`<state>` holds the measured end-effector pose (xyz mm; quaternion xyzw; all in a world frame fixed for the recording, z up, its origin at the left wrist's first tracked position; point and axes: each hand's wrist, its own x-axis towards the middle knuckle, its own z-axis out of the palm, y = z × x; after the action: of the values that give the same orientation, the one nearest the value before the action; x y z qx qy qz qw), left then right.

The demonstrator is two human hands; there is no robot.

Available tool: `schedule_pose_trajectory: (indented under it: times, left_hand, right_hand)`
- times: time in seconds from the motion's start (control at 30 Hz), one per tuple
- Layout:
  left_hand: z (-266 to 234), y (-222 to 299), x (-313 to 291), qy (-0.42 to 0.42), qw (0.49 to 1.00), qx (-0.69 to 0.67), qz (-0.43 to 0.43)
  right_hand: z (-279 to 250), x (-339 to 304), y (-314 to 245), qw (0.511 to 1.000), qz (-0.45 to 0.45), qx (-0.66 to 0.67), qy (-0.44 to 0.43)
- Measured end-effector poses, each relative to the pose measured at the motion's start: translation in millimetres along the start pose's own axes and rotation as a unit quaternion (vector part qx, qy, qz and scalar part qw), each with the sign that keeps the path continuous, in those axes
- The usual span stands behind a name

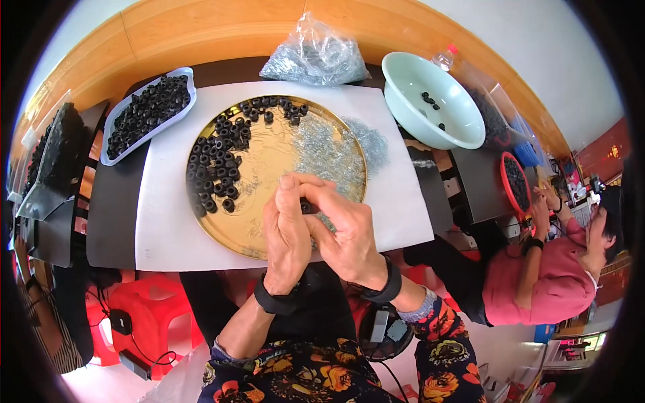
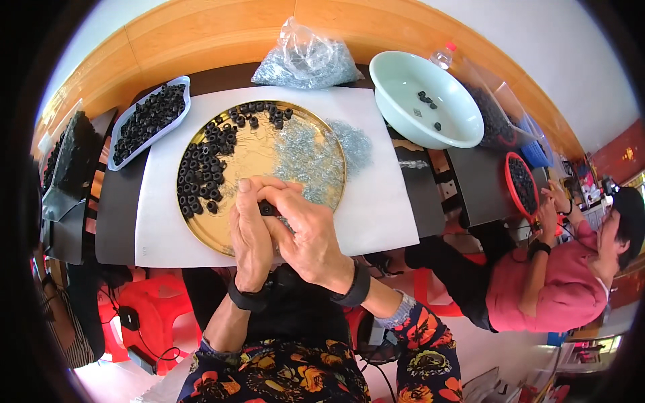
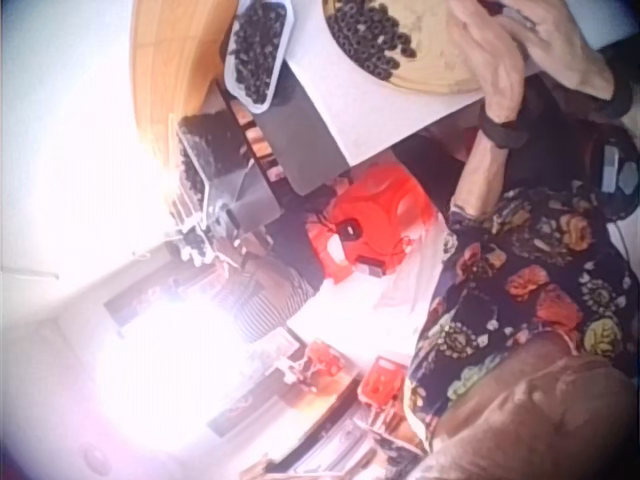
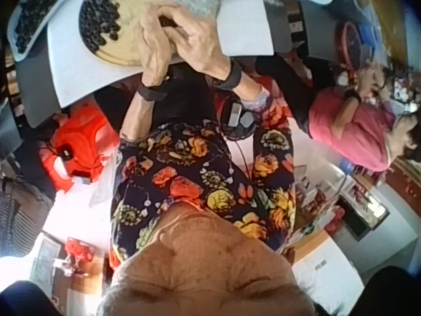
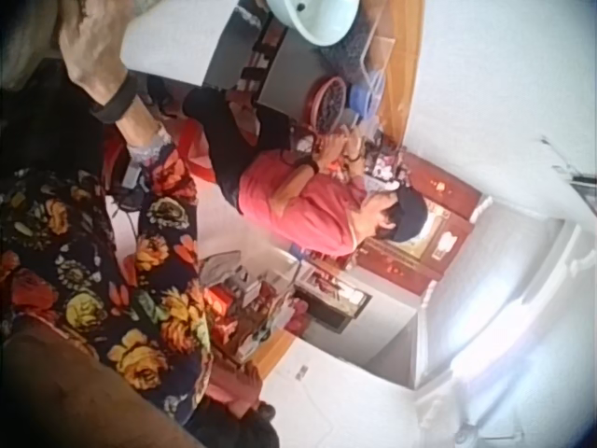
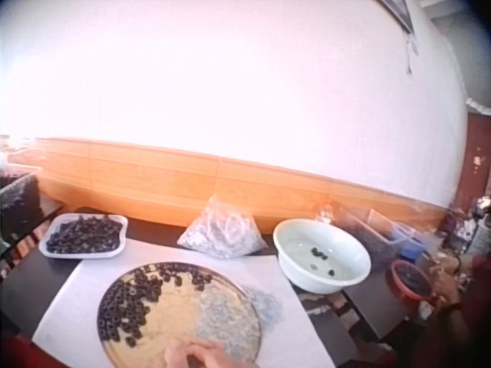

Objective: Manually assembling small black plastic components by hand on a tray.

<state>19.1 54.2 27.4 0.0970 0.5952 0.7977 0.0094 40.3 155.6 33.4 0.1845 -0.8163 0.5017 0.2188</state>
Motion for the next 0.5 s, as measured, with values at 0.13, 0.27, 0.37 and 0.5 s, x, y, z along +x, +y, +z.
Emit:
schedule_pose_trajectory:
  times: [0.13, 0.27, 0.37, 0.5]
  left_hand:
    - [3, -3, 5, 0.023, 1.0, -0.014, 0.015]
    - [-3, -7, 0, -0.007, 1.0, 0.011, 0.003]
    - [3, -9, -5, 0.006, 0.997, 0.015, 0.079]
    - [2, -5, -3, 0.0, 0.995, 0.037, 0.088]
  right_hand:
    - [0, 3, 1, 1.0, -0.001, 0.008, 0.01]
    - [0, -4, 9, 1.0, 0.016, 0.005, 0.017]
    - [-1, -3, 5, 0.999, 0.002, 0.044, 0.021]
    - [-3, 2, -3, 0.994, 0.065, 0.092, -0.011]
